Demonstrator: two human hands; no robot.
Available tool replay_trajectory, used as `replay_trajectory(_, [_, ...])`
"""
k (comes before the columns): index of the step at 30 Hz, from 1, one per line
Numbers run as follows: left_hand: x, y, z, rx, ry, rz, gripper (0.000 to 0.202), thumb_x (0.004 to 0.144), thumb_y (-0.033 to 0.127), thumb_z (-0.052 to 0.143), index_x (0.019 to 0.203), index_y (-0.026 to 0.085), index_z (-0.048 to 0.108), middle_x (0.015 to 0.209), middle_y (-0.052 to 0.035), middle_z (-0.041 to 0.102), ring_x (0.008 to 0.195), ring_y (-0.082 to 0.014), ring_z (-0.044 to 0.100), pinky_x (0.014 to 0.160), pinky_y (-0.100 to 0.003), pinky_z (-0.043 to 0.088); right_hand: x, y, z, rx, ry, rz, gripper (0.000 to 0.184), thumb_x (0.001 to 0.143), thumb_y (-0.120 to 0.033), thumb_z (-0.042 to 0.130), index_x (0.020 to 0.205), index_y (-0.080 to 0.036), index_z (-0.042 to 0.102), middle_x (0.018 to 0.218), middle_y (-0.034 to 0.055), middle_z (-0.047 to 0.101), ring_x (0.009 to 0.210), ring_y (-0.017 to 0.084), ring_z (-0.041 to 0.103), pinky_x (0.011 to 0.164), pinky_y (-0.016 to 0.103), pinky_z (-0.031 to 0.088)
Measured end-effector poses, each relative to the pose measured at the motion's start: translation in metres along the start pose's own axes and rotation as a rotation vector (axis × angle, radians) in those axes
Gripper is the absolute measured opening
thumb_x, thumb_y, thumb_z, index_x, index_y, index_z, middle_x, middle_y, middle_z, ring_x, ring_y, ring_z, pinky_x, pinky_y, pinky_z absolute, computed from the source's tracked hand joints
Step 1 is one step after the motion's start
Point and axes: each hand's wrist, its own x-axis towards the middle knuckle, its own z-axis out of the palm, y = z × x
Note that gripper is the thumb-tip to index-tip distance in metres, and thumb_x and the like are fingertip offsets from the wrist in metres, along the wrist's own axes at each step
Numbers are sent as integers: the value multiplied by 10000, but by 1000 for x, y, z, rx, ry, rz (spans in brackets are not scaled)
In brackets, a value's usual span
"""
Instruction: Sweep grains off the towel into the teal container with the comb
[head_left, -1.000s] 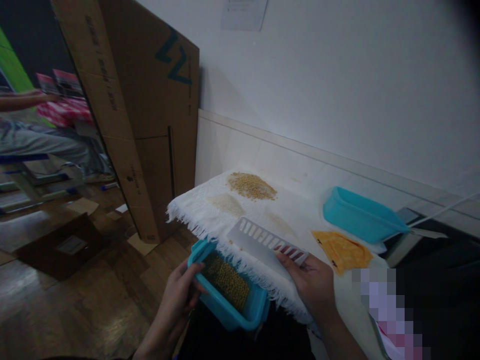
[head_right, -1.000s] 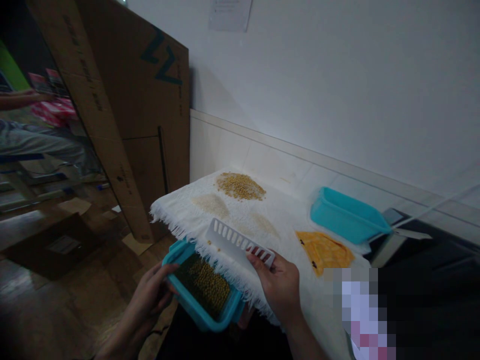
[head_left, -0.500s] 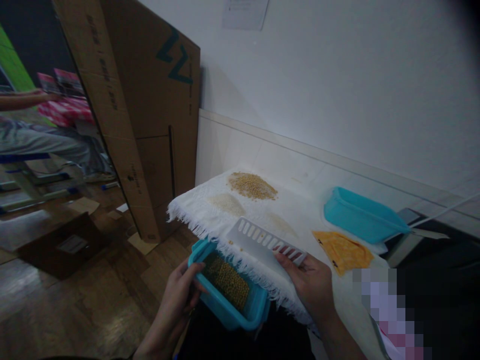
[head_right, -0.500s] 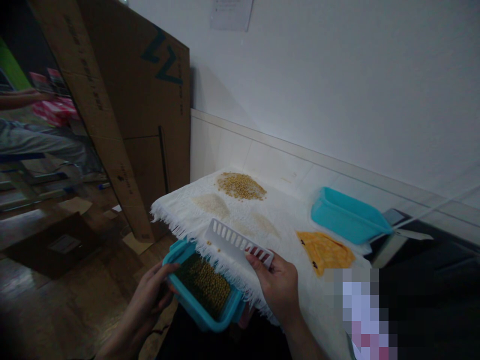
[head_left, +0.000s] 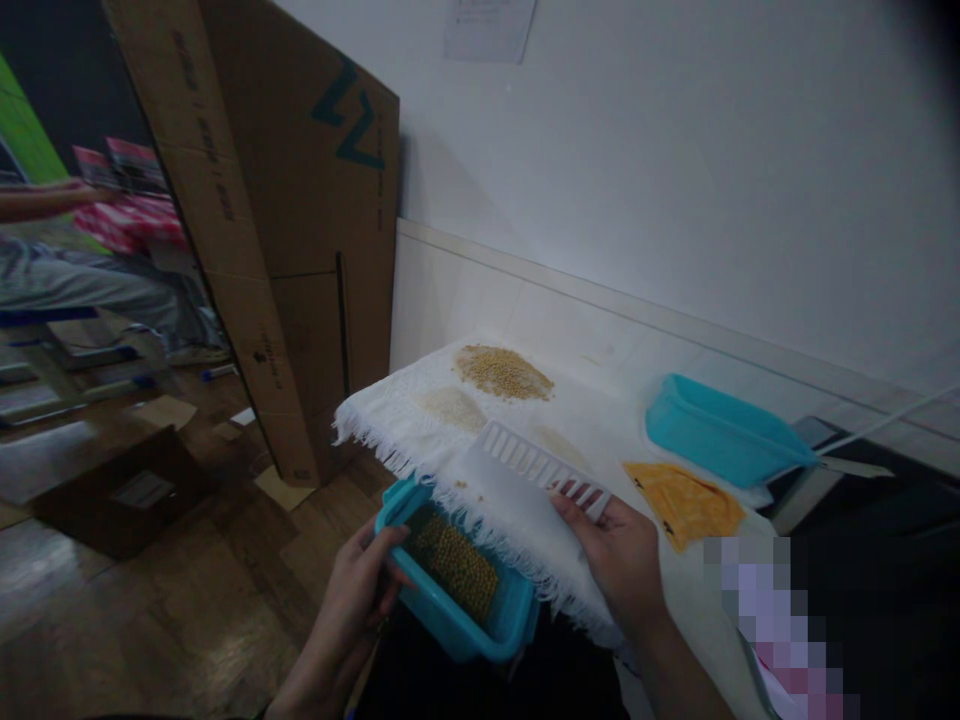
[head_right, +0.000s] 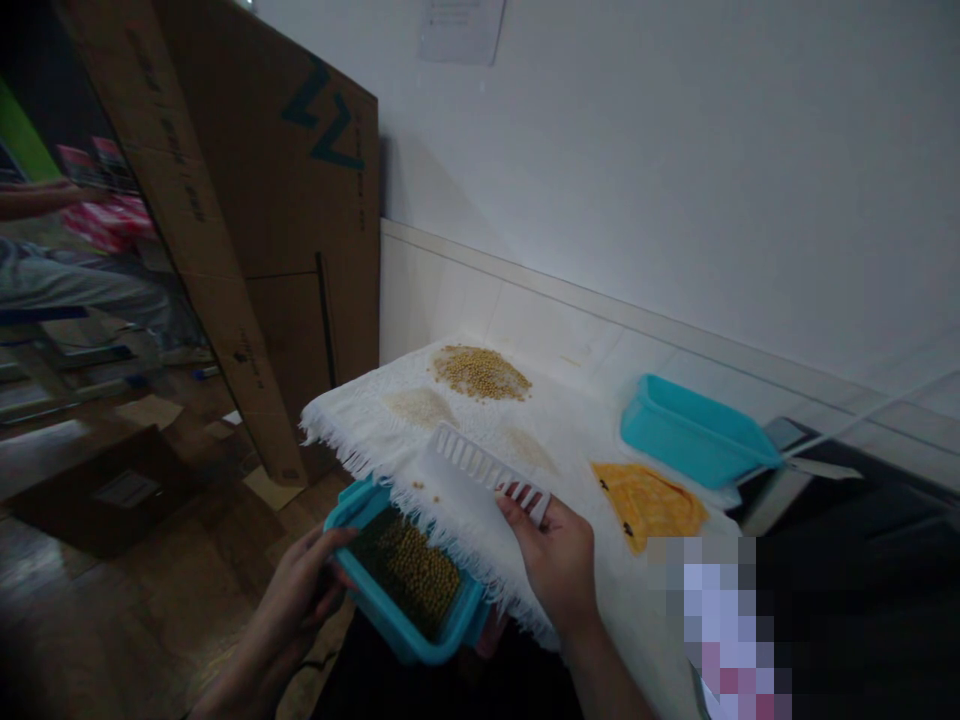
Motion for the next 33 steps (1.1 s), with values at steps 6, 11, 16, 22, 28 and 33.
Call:
replay_trajectory(6, [-3, 1, 0, -5, 4, 2, 262, 730, 430, 724, 826, 203, 634, 394, 32, 611, 243, -48, 314, 286, -142, 157, 17, 7, -10, -38, 84, 12, 414, 729, -554, 789, 905, -182, 833, 905, 107, 821, 851, 325, 787, 781, 432, 633])
replay_trajectory(11, [0, -2, -1, -10, -1, 2, 269, 732, 432, 727, 844, 202, 643, 390, 41, 604, 237, -46, 304, 284, -147, 149, 17, 8, -14, -47, 180, -10, 413, 724, -557, 782, 872, -174, 827, 893, 107, 821, 852, 332, 788, 786, 433, 631])
replay_trajectory(16, [0, -1, -2, -7, -3, 2, 276, 733, 433, 732, 846, 205, 626, 387, 37, 607, 247, -43, 299, 289, -142, 153, -4, -7, 1, -57, 58, -61, 341, 792, -517, 744, 878, -200, 834, 882, 84, 823, 774, 291, 792, 652, 339, 635])
replay_trajectory(22, [-3, 3, -1, -18, 11, -16, 290, 715, 438, 732, 853, 201, 634, 371, 35, 592, 238, -44, 293, 287, -145, 142, -38, -19, 16, -137, 47, -137, 274, 857, -485, 699, 907, -258, 842, 850, 36, 824, 767, 262, 795, 608, 274, 615])
replay_trajectory(28, [0, -2, -2, -9, 24, -7, 293, 718, 444, 736, 865, 202, 657, 403, 19, 631, 249, -52, 315, 289, -148, 163, -32, 1, -26, -334, 335, -82, 385, 797, -606, 712, 843, -247, 842, 796, 52, 817, 770, 306, 791, 643, 333, 620])
replay_trajectory(33, [2, -7, 4, 14, 18, -35, 288, 666, 457, 748, 761, 214, 626, 362, 17, 601, 234, -54, 292, 284, -165, 132, -20, 21, -55, -340, 421, 15, 544, 735, -693, 719, 877, -181, 832, 841, 93, 820, 835, 334, 788, 673, 354, 614])
